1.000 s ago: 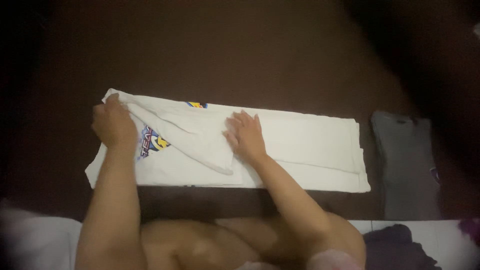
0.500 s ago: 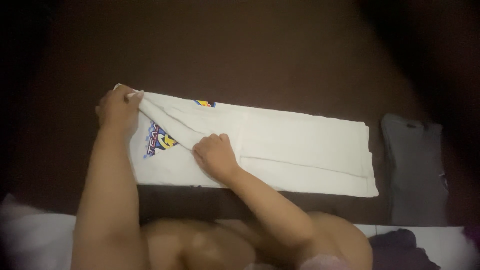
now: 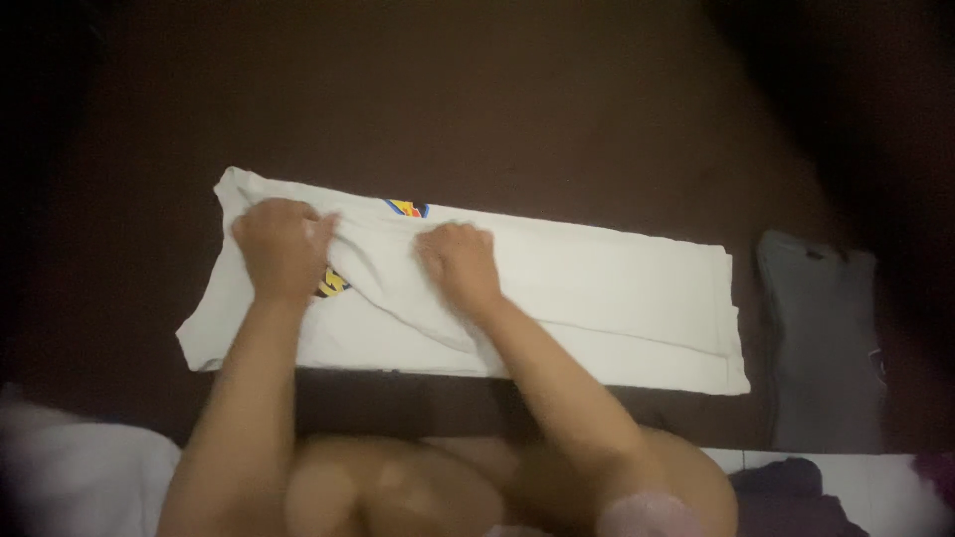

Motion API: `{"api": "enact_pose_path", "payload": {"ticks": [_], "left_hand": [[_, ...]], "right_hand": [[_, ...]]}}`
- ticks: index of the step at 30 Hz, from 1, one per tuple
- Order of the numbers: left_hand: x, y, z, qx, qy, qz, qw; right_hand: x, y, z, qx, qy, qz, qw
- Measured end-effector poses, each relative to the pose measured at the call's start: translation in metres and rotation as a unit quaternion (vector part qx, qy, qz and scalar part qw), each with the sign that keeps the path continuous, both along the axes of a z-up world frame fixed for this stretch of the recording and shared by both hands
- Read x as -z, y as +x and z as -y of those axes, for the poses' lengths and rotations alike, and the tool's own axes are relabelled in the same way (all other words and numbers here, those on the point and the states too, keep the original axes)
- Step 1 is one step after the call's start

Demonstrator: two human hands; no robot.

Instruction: Folding a white graphic t-shirt.

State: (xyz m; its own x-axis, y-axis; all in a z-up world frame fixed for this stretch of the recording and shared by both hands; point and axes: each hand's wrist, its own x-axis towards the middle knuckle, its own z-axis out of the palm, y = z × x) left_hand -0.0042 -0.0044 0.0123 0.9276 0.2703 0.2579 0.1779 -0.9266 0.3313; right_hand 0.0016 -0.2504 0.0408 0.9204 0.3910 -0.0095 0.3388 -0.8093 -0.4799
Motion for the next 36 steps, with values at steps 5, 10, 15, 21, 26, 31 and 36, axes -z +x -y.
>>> {"api": "enact_pose_path", "payload": {"ticks": [5, 10, 15, 21, 26, 31, 36], "left_hand": [[-0.015, -0.008, 0.033, 0.118, 0.004, -0.131, 0.984], [-0.02, -0.013, 0.037, 0.109, 0.006, -0.221, 0.969], [-0.013, -0.012, 0.037, 0.13, 0.052, -0.257, 0.956], [-0.033, -0.02, 0.054, 0.131, 0.098, -0.311, 0.936], [0.041, -0.015, 0.09, 0.254, 0.049, -0.16, 0.953], [0.006, -0.021, 0.101, 0.235, 0.104, -0.237, 0.937], [-0.021, -0.028, 0.107, 0.224, 0.131, -0.293, 0.92]], "right_hand": [[0.013, 0.039, -0.008, 0.039, 0.019, 0.08, 0.996], [0.002, 0.039, -0.023, 0.096, 0.003, 0.006, 0.995], [-0.006, 0.036, -0.024, 0.132, -0.004, -0.009, 0.991], [0.012, 0.013, -0.013, 0.001, -0.08, 0.076, 0.994], [0.013, -0.006, 0.022, -0.016, -0.107, -0.061, 0.992], [0.024, -0.006, 0.114, 0.068, -0.197, -0.094, 0.974], [0.037, -0.016, 0.248, 0.199, -0.28, -0.113, 0.932]]}}
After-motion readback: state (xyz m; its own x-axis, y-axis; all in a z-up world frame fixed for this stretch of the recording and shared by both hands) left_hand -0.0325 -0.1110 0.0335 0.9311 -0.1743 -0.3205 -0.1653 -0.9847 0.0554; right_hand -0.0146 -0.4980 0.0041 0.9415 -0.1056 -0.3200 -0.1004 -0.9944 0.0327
